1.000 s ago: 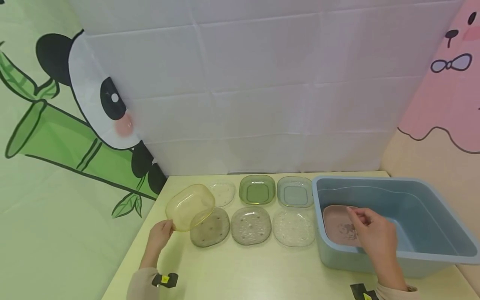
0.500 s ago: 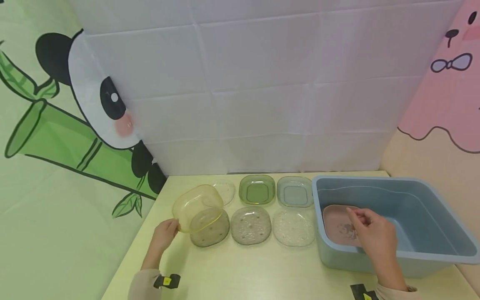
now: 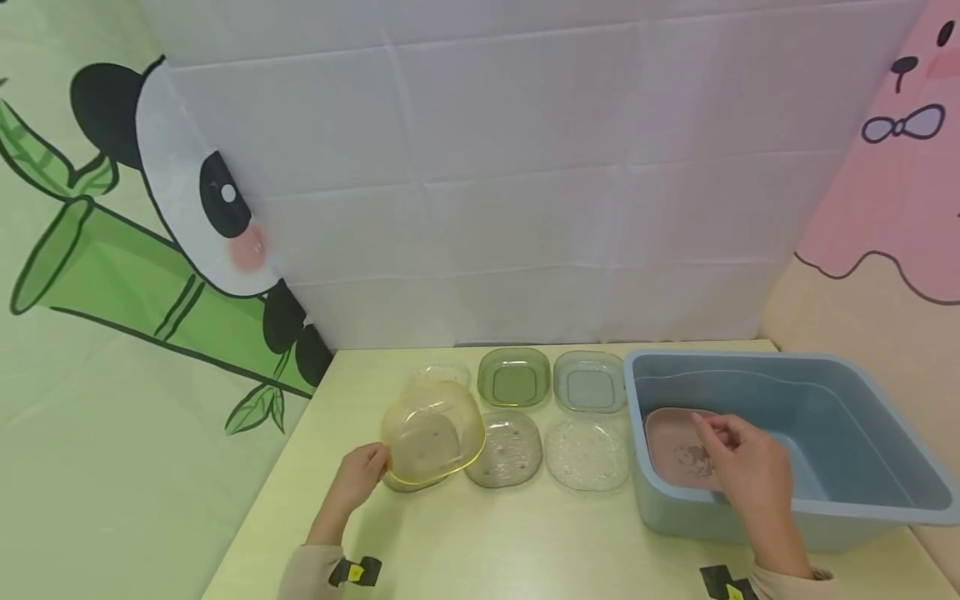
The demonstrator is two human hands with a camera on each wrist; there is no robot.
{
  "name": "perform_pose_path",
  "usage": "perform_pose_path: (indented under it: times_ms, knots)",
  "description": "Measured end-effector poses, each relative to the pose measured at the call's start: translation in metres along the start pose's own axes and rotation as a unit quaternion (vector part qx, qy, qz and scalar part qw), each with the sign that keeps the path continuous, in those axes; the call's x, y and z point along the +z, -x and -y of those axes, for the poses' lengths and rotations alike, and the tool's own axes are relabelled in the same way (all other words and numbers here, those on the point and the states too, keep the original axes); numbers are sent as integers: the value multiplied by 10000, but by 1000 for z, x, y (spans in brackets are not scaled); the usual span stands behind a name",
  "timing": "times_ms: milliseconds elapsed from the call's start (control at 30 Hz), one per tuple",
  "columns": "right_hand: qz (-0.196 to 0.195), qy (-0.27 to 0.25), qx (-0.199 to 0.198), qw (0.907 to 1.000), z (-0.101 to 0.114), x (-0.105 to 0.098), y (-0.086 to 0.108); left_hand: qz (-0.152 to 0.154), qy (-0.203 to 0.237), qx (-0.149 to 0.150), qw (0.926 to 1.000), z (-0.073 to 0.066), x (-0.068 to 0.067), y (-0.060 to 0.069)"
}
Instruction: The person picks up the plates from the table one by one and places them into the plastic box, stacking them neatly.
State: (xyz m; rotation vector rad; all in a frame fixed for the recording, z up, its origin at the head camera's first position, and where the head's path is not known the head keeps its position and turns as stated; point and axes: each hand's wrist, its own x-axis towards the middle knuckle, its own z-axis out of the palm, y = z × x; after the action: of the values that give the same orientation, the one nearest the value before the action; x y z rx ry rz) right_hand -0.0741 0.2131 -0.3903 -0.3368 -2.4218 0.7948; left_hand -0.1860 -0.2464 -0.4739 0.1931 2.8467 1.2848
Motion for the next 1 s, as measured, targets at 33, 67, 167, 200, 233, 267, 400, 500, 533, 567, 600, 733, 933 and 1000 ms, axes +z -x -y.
perform_pose_path:
  times_ms: [33,67,167,200,233,267,400,500,533,567,600,733,933,1000]
  knots:
    - [9,13,23,10000,0,-1,0,13,-23,37,10000,-2,1,1]
    - [20,29,55,10000,1,-1,0,19,-50,61,10000,-3,3,1]
    - [33,57,78,9999,1,-1,1,57,-65,163,9998,-9,7,2]
    - [44,40,75,10000,0,-1,1,60,-85,200,9997,-11,9,2]
    - [63,40,75,9999,0,0,1,76,-83,241,9996,-13,11,3]
    - [82,36,78,9999,0,0,1,103,-68,284,9995,-15,13,3]
    - [136,-20,103,9999,-2,2,1,198,7,415,9989,-23,18,4]
    - [92,-58,96,9999,-2,3,2,221,81,460,9987,-27,22,5]
    - [80,-67,93,9999,-2,4,2,219,93,475,9986,-28,23,5]
    - [72,-68,88,9999,-2,4,3,220,126,504,9984,-30,23,5]
    - [66,-73,95,9999,-2,3,3,217,115,537,9983,-31,24,5]
    - [67,-97,112,9999,-1,2,3,280,178,695,9970,-36,29,5]
    - [129,-96,133,9998,-1,4,4,458,157,909,9947,-47,39,8]
    - [150,-81,137,9998,-2,5,5,518,104,971,9939,-51,42,9]
